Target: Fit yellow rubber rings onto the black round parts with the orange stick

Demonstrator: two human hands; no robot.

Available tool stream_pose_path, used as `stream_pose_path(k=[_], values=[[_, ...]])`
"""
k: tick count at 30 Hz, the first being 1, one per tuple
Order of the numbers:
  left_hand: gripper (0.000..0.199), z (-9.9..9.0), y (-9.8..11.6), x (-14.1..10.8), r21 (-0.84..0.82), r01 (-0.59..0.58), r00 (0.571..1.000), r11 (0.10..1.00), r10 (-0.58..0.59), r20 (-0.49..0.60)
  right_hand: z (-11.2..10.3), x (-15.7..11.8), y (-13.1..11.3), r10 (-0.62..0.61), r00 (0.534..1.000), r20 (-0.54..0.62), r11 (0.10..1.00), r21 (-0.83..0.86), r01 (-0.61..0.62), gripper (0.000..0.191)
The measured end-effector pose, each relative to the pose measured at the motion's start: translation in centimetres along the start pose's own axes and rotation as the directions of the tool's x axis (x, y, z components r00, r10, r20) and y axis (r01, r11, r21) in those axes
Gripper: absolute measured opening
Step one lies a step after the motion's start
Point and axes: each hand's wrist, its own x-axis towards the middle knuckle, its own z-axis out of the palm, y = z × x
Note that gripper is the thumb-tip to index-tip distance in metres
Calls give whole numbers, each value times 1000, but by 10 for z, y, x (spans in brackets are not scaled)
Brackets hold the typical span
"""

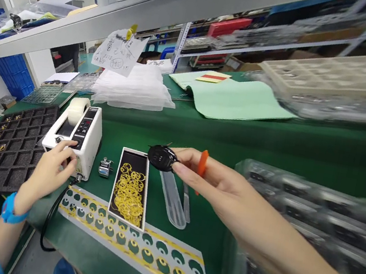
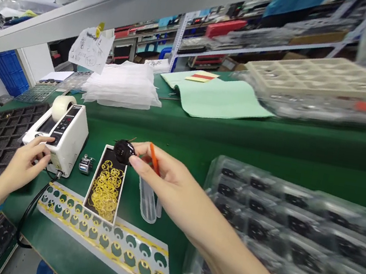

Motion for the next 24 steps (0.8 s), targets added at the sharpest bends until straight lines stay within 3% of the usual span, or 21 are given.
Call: stream_pose_path(k=[4, 7, 10, 14, 18, 24], values=[[19, 0, 27, 21, -103, -139, 983, 985, 150, 106, -1, 1, -1, 93, 992, 91, 987, 126, -104, 45], [27, 22, 49, 36, -345, -162, 957, 924, 233, 175, 0, 2, 0, 121, 979, 167, 954, 252, -161, 44], [29, 53, 62, 46, -462, -107, 931, 880, 252, 265, 2, 3, 1, 93, 966, 240, 909, 376, -181, 43], [25, 76, 62, 53, -421, -117, 926, 900, 252, 281, 1, 2, 2, 50, 960, 274, 887, 430, -168, 43], [24, 78, 57, 56, -372, -134, 934, 919, 243, 262, -3, 2, 4, 35, 953, 302, 877, 448, -175, 41], [27, 79, 55, 63, -434, -40, 917, 900, 206, 342, -6, 0, 8, 47, 946, 319, 883, 430, -189, 37]])
